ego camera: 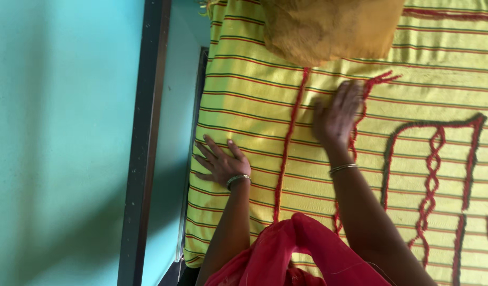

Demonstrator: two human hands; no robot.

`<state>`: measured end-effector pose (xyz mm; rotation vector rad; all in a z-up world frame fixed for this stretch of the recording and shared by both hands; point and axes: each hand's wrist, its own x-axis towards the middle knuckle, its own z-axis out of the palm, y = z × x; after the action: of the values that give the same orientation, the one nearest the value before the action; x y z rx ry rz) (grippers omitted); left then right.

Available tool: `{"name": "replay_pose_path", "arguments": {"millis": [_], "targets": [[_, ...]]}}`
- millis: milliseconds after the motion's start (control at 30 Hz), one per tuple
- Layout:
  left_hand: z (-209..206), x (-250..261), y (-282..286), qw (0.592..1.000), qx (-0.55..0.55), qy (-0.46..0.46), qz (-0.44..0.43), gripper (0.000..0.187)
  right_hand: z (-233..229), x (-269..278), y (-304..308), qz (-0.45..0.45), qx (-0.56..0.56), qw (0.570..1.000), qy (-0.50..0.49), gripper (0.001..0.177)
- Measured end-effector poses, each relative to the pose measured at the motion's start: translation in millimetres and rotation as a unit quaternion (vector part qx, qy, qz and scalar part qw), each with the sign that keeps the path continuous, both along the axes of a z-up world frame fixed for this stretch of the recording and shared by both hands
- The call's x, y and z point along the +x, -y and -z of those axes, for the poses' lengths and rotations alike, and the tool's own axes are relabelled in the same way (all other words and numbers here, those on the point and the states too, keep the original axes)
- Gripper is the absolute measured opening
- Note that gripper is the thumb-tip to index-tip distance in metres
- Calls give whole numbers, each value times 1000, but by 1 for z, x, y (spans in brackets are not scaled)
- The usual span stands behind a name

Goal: The person smooths a yellow striped bedsheet on a bed by hand, repeatedly patting and pressing the fabric to remove wrinkles. The person also briefly adjusts a black pillow and a brown pillow on the bed.

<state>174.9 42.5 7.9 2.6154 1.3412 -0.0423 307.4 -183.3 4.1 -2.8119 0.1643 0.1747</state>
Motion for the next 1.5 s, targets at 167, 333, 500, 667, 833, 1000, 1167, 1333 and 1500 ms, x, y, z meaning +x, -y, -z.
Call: {"name": "replay_pose_path", "arguments": {"millis": [167,333,500,667,833,1000,1167,1333,1500], "targets": [[8,-3,1,1000,13,2,6,71,-13,2,-89,-139,-9,990,9,84],[10,-2,0,1000,28,5,4,72,-28,-35,-142,-381,49,923,-13,80],[12,-4,1,1000,24,14,1,71,19,-2,-125,-398,86,911,55,76],[17,-4,0,999,27,23,6,71,26,39,-101,-244,5,962,125,79],[14,-4,2,1000,24,15,3,71,5,-5,-179,-354,-62,933,30,83],[7,0,-4,996,-6,-84,27,90,-8,-69,-163,-409,212,886,52,55],[24,-7,-2,1000,11,5,3,65,4,-110,-61,-208,-16,974,85,68],[37,-31,-4,979,-13,107,175,72,-28,-173,16,-119,-2,993,8,68],[15,-100,34,877,-48,125,462,69,-21,-192,-10,-160,-74,984,-30,78]]}}
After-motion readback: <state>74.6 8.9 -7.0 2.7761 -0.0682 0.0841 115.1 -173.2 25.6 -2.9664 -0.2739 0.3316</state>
